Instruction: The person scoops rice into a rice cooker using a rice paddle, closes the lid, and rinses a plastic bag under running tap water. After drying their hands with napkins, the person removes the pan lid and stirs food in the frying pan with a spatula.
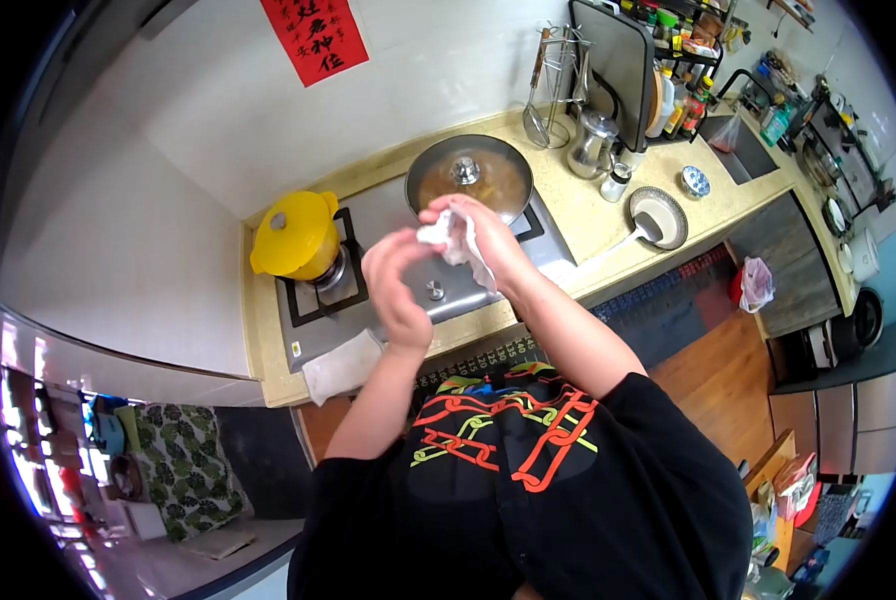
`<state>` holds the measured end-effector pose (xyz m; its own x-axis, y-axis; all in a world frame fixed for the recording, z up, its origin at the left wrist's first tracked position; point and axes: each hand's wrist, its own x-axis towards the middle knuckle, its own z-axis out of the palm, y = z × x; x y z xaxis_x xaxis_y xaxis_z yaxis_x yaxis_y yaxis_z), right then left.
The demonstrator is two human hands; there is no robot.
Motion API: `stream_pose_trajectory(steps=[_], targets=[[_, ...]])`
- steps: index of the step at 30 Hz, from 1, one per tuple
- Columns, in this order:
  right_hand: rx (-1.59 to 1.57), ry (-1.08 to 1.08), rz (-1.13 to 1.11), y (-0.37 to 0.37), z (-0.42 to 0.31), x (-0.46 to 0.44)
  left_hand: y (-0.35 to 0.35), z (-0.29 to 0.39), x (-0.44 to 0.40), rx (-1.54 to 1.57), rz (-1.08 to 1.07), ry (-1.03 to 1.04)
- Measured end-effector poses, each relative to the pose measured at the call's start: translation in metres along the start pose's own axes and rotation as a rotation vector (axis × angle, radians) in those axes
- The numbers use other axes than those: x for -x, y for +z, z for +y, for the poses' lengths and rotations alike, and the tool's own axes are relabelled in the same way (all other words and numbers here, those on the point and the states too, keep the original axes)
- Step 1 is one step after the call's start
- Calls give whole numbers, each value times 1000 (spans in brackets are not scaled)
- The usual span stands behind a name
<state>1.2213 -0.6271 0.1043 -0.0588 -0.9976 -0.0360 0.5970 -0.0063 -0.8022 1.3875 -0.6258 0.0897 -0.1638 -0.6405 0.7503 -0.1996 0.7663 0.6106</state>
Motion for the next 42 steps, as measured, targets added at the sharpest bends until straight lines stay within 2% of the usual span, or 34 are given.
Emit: stream_pose_trajectory(steps=[1,2,3,4,5,6,8,10,12,14,15,16,18,19,20,21,22,23,24,25,26,28,29,32,35,36,38,41,42], targets=[[44,-142,-68,1,3,-2,12,0,3,334,52,-417],[342,-357,-151,4,8,-2,20,-1,6,668,104,-836],[943,-567,-224,10,9,4,13,-11,13,1090,-2,-1101],[1550,-760,-291,17,12,12,10,-21,19,1513,-127,-1157],[1465,-710,-362,21,30,16,16,-28,21,1839,-357,-879],[1378,-661,-431,22,51,20,18,-29,23,1849,-355,-803],[1407,-669,-428,17,70,19,21,-30,26,1871,-346,-653],[1421,-640,-425,13,81,13,33,-83,56,1413,83,-1166],[1517,-733,-328,24,70,14,22,-105,61,1786,109,-916],[1549,-747,-243,36,53,17,8,-106,57,1416,175,-976],[1534,-735,-136,31,59,9,-4,-61,21,1356,522,-1142],[1489,-537,-122,26,59,3,-7,-58,2,1184,616,-1009],[1377,-144,-100,20,56,-7,-18,-19,-12,897,342,-539],[1565,107,-223,22,50,-20,-10,-5,-8,758,169,-403],[1510,-46,-242,3,76,-26,-5,3,-7,400,-190,-265],[1459,-199,-266,-16,103,-32,0,12,-6,-71,-492,47],[1503,-322,-252,-17,116,-32,5,21,-5,-320,-652,384],[1547,-446,-229,-17,128,-31,16,37,1,-256,-726,481],[1959,-129,-275,25,100,-25,25,38,14,-199,-628,476],[1848,-287,-186,19,108,-23,28,29,21,-145,-691,372],[1852,-215,-222,14,115,-23,29,20,26,-89,-754,268],[1851,-59,-301,11,120,-17,33,9,33,-205,-707,337],[1678,-182,-394,-25,162,-40,33,7,34,-265,-686,374],[920,311,-327,-8,144,-46,31,4,30,-135,-508,440],[364,331,-172,-2,133,-40,26,-11,23,-16,-374,552],[237,373,-199,-2,125,-33,22,-21,21,-93,-374,597],[-16,443,-257,-4,109,-26,0,9,2,-228,-374,599],[29,406,-160,-25,147,-33,-1,-5,15,-174,-353,660],[57,410,-123,-31,160,-37,1,-11,22,-146,-333,594]])
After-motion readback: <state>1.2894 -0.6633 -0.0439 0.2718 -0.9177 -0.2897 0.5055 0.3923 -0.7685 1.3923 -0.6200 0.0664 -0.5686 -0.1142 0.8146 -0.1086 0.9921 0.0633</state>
